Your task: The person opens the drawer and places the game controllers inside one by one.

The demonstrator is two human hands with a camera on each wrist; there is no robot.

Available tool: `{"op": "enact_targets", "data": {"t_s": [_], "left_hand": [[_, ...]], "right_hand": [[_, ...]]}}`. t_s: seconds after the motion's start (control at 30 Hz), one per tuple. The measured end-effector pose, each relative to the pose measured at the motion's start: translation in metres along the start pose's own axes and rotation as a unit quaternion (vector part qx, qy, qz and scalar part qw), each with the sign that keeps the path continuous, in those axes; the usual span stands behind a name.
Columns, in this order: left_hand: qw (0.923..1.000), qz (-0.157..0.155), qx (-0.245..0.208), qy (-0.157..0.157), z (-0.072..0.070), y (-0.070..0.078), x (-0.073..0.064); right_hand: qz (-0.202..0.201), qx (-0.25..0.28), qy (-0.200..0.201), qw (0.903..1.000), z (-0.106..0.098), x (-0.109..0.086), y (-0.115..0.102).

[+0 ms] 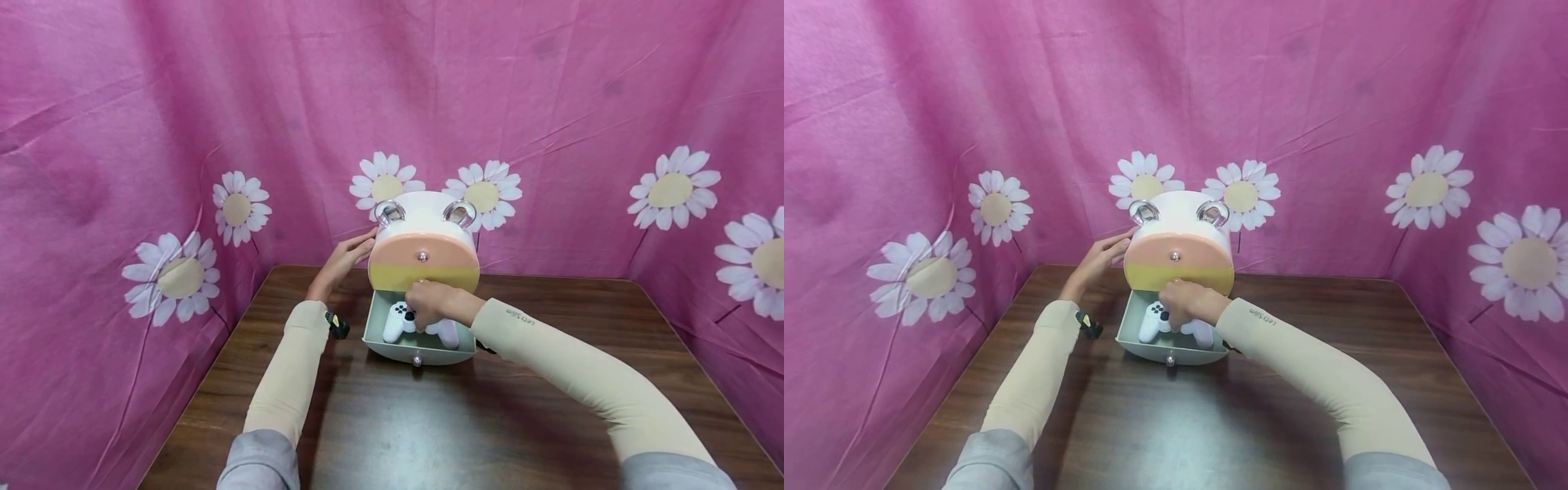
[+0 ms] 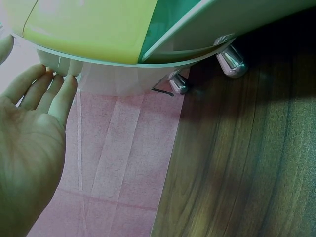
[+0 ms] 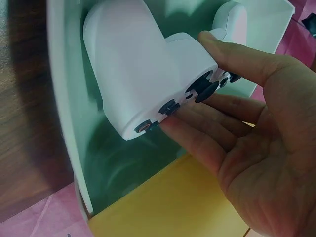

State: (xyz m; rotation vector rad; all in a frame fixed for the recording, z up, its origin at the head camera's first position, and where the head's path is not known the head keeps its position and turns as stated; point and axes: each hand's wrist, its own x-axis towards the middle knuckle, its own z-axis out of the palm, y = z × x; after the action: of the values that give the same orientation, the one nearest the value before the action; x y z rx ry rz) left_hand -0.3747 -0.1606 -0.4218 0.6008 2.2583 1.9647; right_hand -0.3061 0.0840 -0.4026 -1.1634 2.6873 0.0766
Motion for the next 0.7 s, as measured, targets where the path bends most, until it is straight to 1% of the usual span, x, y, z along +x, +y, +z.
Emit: {"op": "enact_targets", "data": {"t_s": [0.13,0.27,0.43,0.6,0.7], "left_hand": [[1.0,-0.004,-0.006,-0.002,-0.0009,0.0011,0.0009],[1.0,0.002,0.006,0.003,-0.001,0.0009,-0.0013],[0.9998,0.005,0.019,0.006,-0.0001,0.0001,-0.0044],[0.9998,0.004,0.021,0.002,0.001,0.0011,-0.0036],[0.9999,0.004,0.014,0.002,0.0006,0.0012,-0.0036]], "right_hand": [[0.002,-0.002,-0.007,1.0,0.0005,0.0011,0.0016],[0.009,0.001,-0.021,0.9997,0.0002,0.0017,0.0018],[0.013,0.01,-0.029,0.9994,-0.0011,-0.0007,0.0009],[0.011,0.024,-0.035,0.9991,-0.0041,-0.0044,0.0012],[0.001,0.023,-0.031,0.9993,-0.0082,-0.0068,0.0004]]}}
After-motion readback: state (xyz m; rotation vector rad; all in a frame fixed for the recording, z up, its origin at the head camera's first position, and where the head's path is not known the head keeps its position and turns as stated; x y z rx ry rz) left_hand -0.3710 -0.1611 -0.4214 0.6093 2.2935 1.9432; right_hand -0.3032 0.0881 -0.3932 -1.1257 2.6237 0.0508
